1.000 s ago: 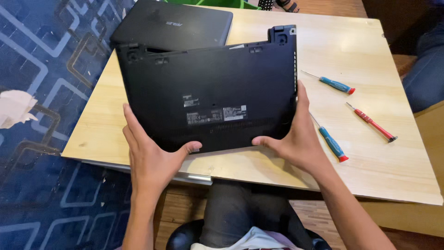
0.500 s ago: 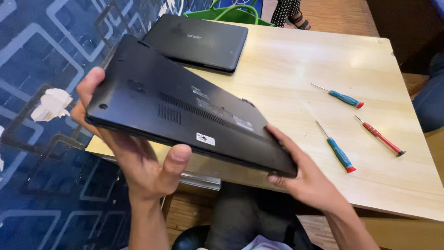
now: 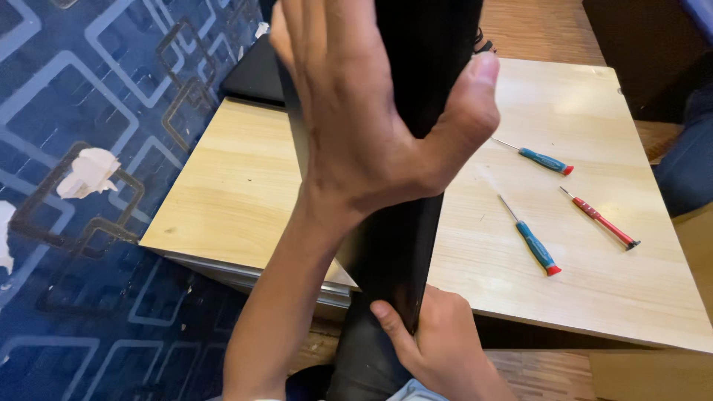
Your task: The person connects internal cables on the laptop motherboard, places the bottom case over the components, and snaps it into place. The person then opens the laptop lid and adjusts the screen bezel area.
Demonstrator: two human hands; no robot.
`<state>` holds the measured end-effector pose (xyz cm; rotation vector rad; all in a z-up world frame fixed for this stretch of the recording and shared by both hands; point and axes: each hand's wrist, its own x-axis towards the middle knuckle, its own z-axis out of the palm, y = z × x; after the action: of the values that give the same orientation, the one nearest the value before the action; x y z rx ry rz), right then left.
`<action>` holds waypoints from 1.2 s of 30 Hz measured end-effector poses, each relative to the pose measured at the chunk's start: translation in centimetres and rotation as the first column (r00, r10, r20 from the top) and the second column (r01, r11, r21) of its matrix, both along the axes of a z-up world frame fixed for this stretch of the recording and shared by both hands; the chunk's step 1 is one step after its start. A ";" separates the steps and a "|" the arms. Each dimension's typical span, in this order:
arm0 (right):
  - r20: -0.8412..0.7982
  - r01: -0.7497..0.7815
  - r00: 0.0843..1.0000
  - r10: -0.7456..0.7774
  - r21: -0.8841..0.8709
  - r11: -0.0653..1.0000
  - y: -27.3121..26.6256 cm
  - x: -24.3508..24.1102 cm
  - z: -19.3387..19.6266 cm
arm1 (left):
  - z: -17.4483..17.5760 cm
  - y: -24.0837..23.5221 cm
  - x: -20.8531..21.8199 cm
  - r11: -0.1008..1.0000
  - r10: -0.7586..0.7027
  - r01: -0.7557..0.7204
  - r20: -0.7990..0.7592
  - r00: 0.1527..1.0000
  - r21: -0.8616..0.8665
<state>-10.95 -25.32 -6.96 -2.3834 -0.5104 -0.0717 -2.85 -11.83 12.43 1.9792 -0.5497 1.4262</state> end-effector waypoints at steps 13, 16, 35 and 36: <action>0.660 0.001 0.734 -0.159 0.233 0.973 -0.6 2.5 2.8 | -7.8 3.2 2.1 0.918 0.394 -0.397 0.164 0.904 -0.012; 0.579 -0.038 0.797 -0.170 0.330 0.943 -1.4 2.9 3.1 | -11.3 8.2 0.5 0.789 0.606 -0.613 0.222 0.763 -0.045; 0.236 -0.012 0.958 -0.166 0.606 0.796 1.8 -0.9 5.3 | 0.4 0.2 4.8 0.963 -0.217 0.264 0.416 0.883 -0.058; 0.152 0.053 0.967 -0.206 0.669 0.741 2.1 -1.1 4.6 | 0.3 -1.0 5.2 0.983 -0.177 0.180 0.343 0.923 0.024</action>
<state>-12.09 -23.20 -2.31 -1.7013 -0.3350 -0.5022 2.34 -12.80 12.76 1.6306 -0.8546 1.6622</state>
